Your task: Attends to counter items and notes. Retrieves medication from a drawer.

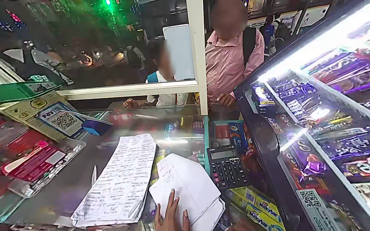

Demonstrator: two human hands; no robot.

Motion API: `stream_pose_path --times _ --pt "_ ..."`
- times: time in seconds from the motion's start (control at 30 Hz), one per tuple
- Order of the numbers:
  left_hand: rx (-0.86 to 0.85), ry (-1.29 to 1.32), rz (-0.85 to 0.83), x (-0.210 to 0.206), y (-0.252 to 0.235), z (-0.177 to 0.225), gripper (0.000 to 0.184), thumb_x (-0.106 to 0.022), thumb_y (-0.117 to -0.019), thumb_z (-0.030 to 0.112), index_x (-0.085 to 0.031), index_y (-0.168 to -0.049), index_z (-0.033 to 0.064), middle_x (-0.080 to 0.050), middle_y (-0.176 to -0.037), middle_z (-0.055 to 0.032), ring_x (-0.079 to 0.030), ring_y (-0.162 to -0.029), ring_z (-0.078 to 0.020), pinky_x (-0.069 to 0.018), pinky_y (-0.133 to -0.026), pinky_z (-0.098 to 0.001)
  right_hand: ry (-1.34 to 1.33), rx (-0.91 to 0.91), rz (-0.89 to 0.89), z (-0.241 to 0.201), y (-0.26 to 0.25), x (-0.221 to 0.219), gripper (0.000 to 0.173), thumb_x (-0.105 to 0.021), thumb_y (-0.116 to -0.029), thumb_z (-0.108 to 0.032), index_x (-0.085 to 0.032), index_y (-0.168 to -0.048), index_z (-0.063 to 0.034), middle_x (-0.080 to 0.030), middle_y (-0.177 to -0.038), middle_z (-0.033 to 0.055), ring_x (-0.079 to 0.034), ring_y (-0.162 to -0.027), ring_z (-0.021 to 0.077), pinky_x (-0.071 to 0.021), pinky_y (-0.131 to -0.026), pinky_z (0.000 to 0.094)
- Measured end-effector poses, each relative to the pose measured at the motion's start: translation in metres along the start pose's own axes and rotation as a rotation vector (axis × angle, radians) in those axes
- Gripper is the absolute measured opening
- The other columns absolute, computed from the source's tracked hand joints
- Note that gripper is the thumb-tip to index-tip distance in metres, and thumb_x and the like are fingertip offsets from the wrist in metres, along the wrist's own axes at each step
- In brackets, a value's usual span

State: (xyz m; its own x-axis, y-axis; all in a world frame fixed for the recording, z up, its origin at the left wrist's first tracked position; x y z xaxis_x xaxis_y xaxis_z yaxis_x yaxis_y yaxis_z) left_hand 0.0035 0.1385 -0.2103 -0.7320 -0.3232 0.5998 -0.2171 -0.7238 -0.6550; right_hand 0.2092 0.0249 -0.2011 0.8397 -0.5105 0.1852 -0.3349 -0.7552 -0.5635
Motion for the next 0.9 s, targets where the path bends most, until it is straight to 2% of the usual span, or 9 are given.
stream_pose_path --times 0.07,0.13,0.2,0.27,0.4,0.57,0.67,0.77,0.9 --pt "-0.004 -0.008 0.011 -0.001 0.0 -0.001 0.04 -0.044 -0.1053 0.034 -0.056 -0.129 0.0047 -0.058 -0.144 -0.0166 -0.046 -0.143 -0.0157 -0.0127 -0.124 -0.0517 0.003 0.006 0.017 -0.003 -0.001 0.002 0.024 -0.069 -0.0964 -0.018 -0.072 -0.085 0.003 -0.07 -0.078 0.0097 -0.064 -0.077 0.0089 -0.0532 -0.078 0.0208" --pt "-0.008 -0.014 0.012 -0.001 0.0 -0.001 0.04 -0.043 -0.1053 0.035 -0.056 -0.129 0.0053 -0.058 -0.144 -0.0158 -0.046 -0.143 -0.0157 -0.0125 -0.124 -0.0516 0.04 0.007 -0.002 -0.01 -0.004 0.006 0.021 -0.073 -0.0937 -0.017 -0.072 -0.086 0.0022 -0.069 -0.079 0.0106 -0.064 -0.077 0.0112 -0.0532 -0.078 0.0224" --pt "-0.01 -0.016 0.012 -0.001 0.001 -0.001 0.041 -0.043 -0.1054 0.035 -0.056 -0.13 0.005 -0.058 -0.144 -0.0159 -0.045 -0.144 -0.0156 -0.0117 -0.124 -0.0514 0.106 -0.007 -0.021 -0.018 -0.009 0.007 0.018 -0.077 -0.0907 -0.016 -0.073 -0.091 0.002 -0.069 -0.081 0.0132 -0.065 -0.079 0.0143 -0.0546 -0.077 0.0235" --pt "-0.01 -0.013 0.018 -0.001 0.001 -0.002 0.041 -0.044 -0.1051 0.035 -0.056 -0.13 0.005 -0.059 -0.143 -0.0157 -0.045 -0.143 -0.0151 -0.0122 -0.124 -0.051 0.123 0.036 0.014 -0.015 -0.009 0.004 0.017 -0.077 -0.0917 -0.015 -0.075 -0.097 0.0006 -0.071 -0.086 0.0133 -0.066 -0.083 0.015 -0.0551 -0.082 0.0249" --pt "-0.003 -0.005 0.021 0.0 0.001 -0.002 0.041 -0.044 -0.1046 0.034 -0.057 -0.13 0.0054 -0.061 -0.141 -0.0142 -0.046 -0.143 -0.0144 -0.0124 -0.124 -0.0515 0.194 0.143 0.127 -0.007 -0.008 -0.005 0.014 -0.073 -0.0938 -0.011 -0.078 -0.104 -0.003 -0.077 -0.092 0.0079 -0.07 -0.092 0.0115 -0.0528 -0.094 0.0225" --pt "0.004 0.001 0.017 0.0 0.001 -0.001 0.04 -0.044 -0.1047 0.034 -0.056 -0.131 0.0067 -0.061 -0.141 -0.0131 -0.046 -0.143 -0.0139 -0.0123 -0.124 -0.0521 0.219 0.123 0.094 -0.009 -0.007 -0.007 0.021 -0.059 -0.1003 -0.006 -0.077 -0.11 -0.0018 -0.078 -0.1 0.0083 -0.069 -0.105 0.0127 -0.0453 -0.106 0.0256" --pt "0.008 0.0 0.017 0.0 0.001 -0.001 0.039 -0.044 -0.1044 0.034 -0.056 -0.131 0.0072 -0.061 -0.141 -0.0129 -0.046 -0.143 -0.0142 -0.0125 -0.124 -0.0529 0.196 0.141 0.074 -0.013 -0.007 -0.005 0.021 -0.059 -0.0978 -0.005 -0.077 -0.109 -0.0023 -0.078 -0.098 0.0086 -0.069 -0.106 0.0146 -0.0456 -0.107 0.0267" --pt "0.004 0.004 0.021 0.0 0.001 -0.001 0.039 -0.044 -0.1043 0.034 -0.056 -0.13 0.0073 -0.061 -0.141 -0.0122 -0.045 -0.143 -0.0136 -0.012 -0.124 -0.0524 0.144 0.18 0.06 -0.014 -0.004 -0.003 0.021 -0.06 -0.1002 -0.014 -0.077 -0.108 -0.0047 -0.077 -0.097 0.0073 -0.066 -0.109 0.0144 -0.0442 -0.106 0.026" --pt "-0.017 -0.009 0.024 -0.002 0.003 -0.004 0.04 -0.043 -0.1051 0.034 -0.057 -0.129 0.0054 -0.064 -0.137 -0.0137 -0.047 -0.142 -0.0163 -0.0139 -0.124 -0.0515 0.145 0.171 0.092 -0.009 -0.006 -0.003 0.016 -0.07 -0.096 -0.019 -0.077 -0.103 -0.0067 -0.075 -0.096 0.0054 -0.066 -0.105 0.0126 -0.0476 -0.102 0.0254"
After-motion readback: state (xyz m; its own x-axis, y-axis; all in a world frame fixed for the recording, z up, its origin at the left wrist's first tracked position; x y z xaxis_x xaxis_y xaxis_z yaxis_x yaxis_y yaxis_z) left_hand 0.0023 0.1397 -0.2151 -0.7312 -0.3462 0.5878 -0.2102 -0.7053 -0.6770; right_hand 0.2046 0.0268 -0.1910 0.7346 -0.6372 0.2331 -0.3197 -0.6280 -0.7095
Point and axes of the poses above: each hand's wrist, its own y-axis away from the middle knuckle, its own x-axis out of the back of the hand, z = x × y, the point moved 4 cm from there along -y, towards the middle knuckle
